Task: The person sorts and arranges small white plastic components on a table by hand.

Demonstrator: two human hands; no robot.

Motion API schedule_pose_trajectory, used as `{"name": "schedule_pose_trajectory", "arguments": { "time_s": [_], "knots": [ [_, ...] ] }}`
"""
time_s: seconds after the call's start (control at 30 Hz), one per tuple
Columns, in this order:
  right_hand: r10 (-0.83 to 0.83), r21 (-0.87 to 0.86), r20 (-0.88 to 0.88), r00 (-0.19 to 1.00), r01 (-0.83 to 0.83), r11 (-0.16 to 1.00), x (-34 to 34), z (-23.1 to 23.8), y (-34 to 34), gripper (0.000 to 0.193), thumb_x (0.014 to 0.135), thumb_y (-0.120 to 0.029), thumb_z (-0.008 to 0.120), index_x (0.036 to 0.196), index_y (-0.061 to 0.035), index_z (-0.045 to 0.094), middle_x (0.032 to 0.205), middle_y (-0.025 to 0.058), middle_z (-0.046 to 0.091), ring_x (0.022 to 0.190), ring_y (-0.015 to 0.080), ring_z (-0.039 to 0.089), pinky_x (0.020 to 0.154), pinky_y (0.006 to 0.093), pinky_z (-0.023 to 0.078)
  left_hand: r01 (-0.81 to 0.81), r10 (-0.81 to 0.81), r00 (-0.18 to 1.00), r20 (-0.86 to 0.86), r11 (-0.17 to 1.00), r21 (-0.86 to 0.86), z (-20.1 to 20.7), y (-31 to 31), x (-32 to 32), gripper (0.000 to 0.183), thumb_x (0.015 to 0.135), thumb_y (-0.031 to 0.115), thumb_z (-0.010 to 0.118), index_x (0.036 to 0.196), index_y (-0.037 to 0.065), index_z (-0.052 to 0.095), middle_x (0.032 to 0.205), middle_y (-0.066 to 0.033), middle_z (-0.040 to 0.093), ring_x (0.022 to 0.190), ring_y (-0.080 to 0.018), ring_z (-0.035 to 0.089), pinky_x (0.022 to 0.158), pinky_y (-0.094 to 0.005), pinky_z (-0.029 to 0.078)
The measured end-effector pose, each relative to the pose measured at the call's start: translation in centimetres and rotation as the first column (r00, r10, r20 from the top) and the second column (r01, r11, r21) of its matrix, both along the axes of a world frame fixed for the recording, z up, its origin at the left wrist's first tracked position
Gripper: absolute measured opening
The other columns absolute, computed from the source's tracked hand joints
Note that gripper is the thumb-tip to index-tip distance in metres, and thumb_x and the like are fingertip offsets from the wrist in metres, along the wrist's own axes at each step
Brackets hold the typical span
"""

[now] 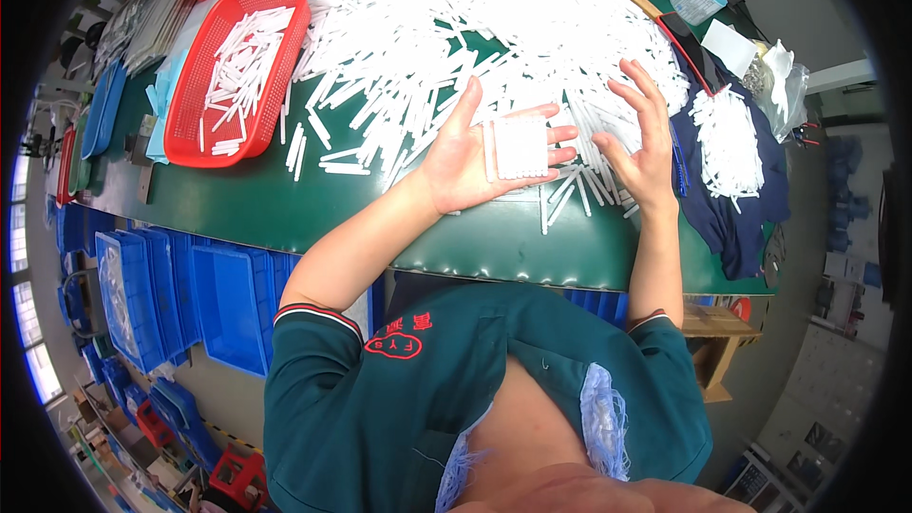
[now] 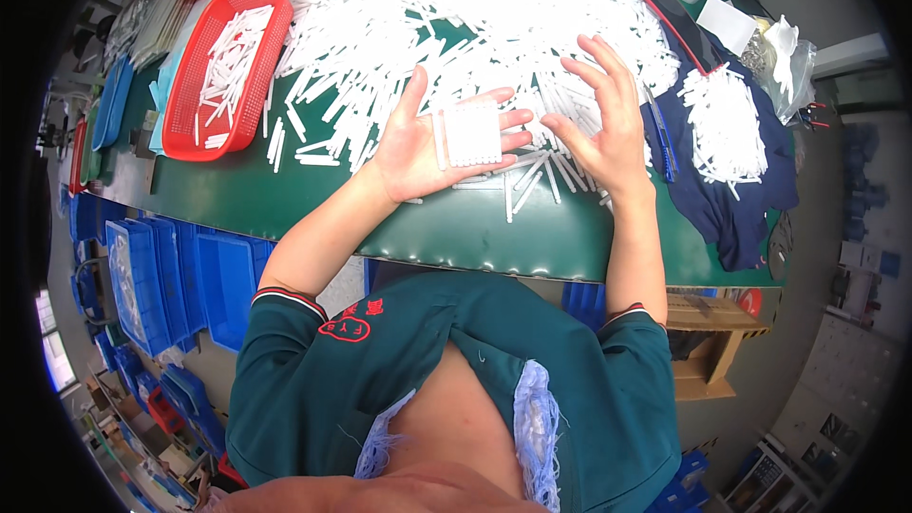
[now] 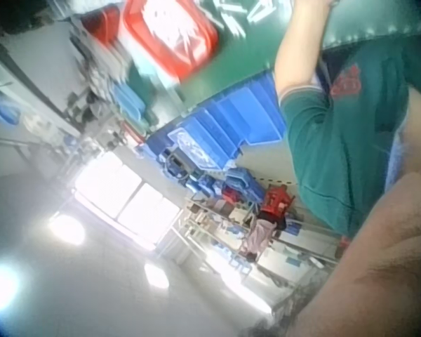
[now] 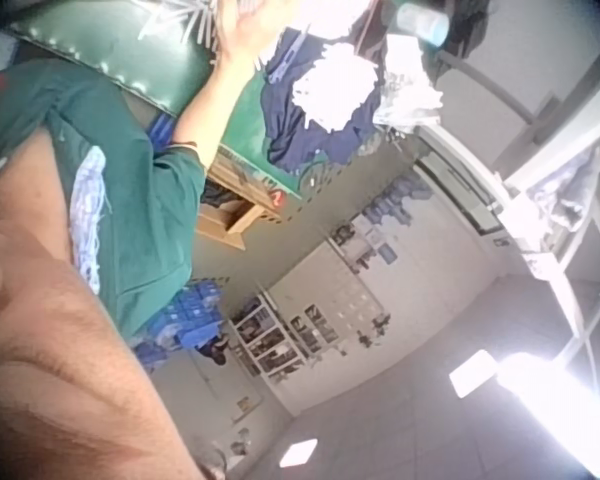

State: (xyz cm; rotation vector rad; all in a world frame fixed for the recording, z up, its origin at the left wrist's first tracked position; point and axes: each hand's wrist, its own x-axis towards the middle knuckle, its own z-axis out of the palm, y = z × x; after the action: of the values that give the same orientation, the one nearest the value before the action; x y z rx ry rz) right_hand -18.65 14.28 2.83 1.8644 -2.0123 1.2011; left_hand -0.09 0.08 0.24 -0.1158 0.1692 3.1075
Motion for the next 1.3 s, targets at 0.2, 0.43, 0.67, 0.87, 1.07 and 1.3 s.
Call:
{"name": "schedule_pose_trajectory", "arguments": {
  "time_s": [0.2, 0.43, 0.67, 0.87, 1.07, 1.3],
  "knots": [
    [0.157, 0.093, 0.007, 0.988, -0.157, 0.983, 2.6, 0.6, -0.4, 0.071, 0.061, -0.031, 0.082, 0.122, -0.0073, 0.055, 0.135, 0.0148, 0.046, 0.130, 0.0380, 0.037, 0.106, 0.0480, 0.030, -0.012, 0.012, 1.000, 0.011, 1.000, -0.015, -0.2, 0.0, -0.1, 0.094, 0.084, 0.075, 0.028, 0.142, 0.001, 0.028, 0.140, -0.0254, 0.036, 0.127, -0.0401, 0.041, 0.103, -0.0505, 0.036],
    [0.215, 0.211, -0.002, 0.977, -0.210, 0.955, 3.9, 0.0, -1.0, 0.078, 0.057, -0.033, 0.083, 0.124, -0.0065, 0.051, 0.136, 0.0154, 0.043, 0.131, 0.0359, 0.035, 0.107, 0.0493, 0.029, -0.011, 0.013, 0.999, 0.031, 0.997, -0.073, -0.1, 0.2, 0.0, 0.095, 0.083, 0.076, 0.029, 0.142, 0.001, 0.028, 0.142, -0.0236, 0.034, 0.130, -0.0386, 0.037, 0.106, -0.0510, 0.033],
    [0.223, 0.240, -0.010, 0.975, -0.215, 0.947, 3.8, -0.2, -1.1, 0.081, 0.059, -0.041, 0.082, 0.125, -0.0060, 0.050, 0.139, 0.0168, 0.041, 0.131, 0.0371, 0.036, 0.107, 0.0489, 0.028, 0.005, -0.004, 1.000, 0.022, 0.999, -0.040, -0.2, 0.2, -0.1, 0.096, 0.083, 0.076, 0.031, 0.141, 0.000, 0.029, 0.142, -0.0219, 0.036, 0.131, -0.0369, 0.037, 0.107, -0.0502, 0.032],
    [0.162, 0.232, -0.150, 0.975, -0.124, 0.965, 5.9, -0.2, -1.5, 0.083, 0.058, -0.051, 0.078, 0.123, -0.0069, 0.053, 0.137, 0.0170, 0.043, 0.130, 0.0354, 0.039, 0.108, 0.0573, 0.019, -0.028, 0.051, 0.991, 0.126, 0.984, -0.176, -0.2, 0.8, -0.2, 0.089, 0.085, 0.073, 0.036, 0.139, 0.002, 0.032, 0.137, -0.0178, 0.043, 0.126, -0.0311, 0.045, 0.102, -0.0488, 0.039],
    [0.149, 0.227, -0.199, 0.969, -0.102, 0.969, 6.5, -0.6, -1.8, 0.076, 0.061, -0.051, 0.077, 0.120, -0.0080, 0.056, 0.134, 0.0164, 0.046, 0.128, 0.0348, 0.041, 0.107, 0.0586, 0.018, -0.010, 0.028, 0.994, 0.105, 0.987, -0.162, -0.8, 1.2, -0.2, 0.085, 0.086, 0.071, 0.037, 0.138, 0.004, 0.035, 0.134, -0.0150, 0.046, 0.123, -0.0277, 0.047, 0.100, -0.0477, 0.041],
    [0.166, 0.245, -0.163, 0.973, -0.123, 0.962, 6.7, -0.2, -1.7, 0.078, 0.061, -0.050, 0.078, 0.122, -0.0084, 0.055, 0.135, 0.0160, 0.045, 0.129, 0.0348, 0.040, 0.108, 0.0585, 0.017, -0.016, 0.053, 0.990, 0.128, 0.962, -0.273, 0.1, 1.4, -0.2, 0.092, 0.084, 0.073, 0.036, 0.140, 0.000, 0.030, 0.139, -0.0162, 0.041, 0.127, -0.0288, 0.043, 0.104, -0.0479, 0.036]
  ]
}}
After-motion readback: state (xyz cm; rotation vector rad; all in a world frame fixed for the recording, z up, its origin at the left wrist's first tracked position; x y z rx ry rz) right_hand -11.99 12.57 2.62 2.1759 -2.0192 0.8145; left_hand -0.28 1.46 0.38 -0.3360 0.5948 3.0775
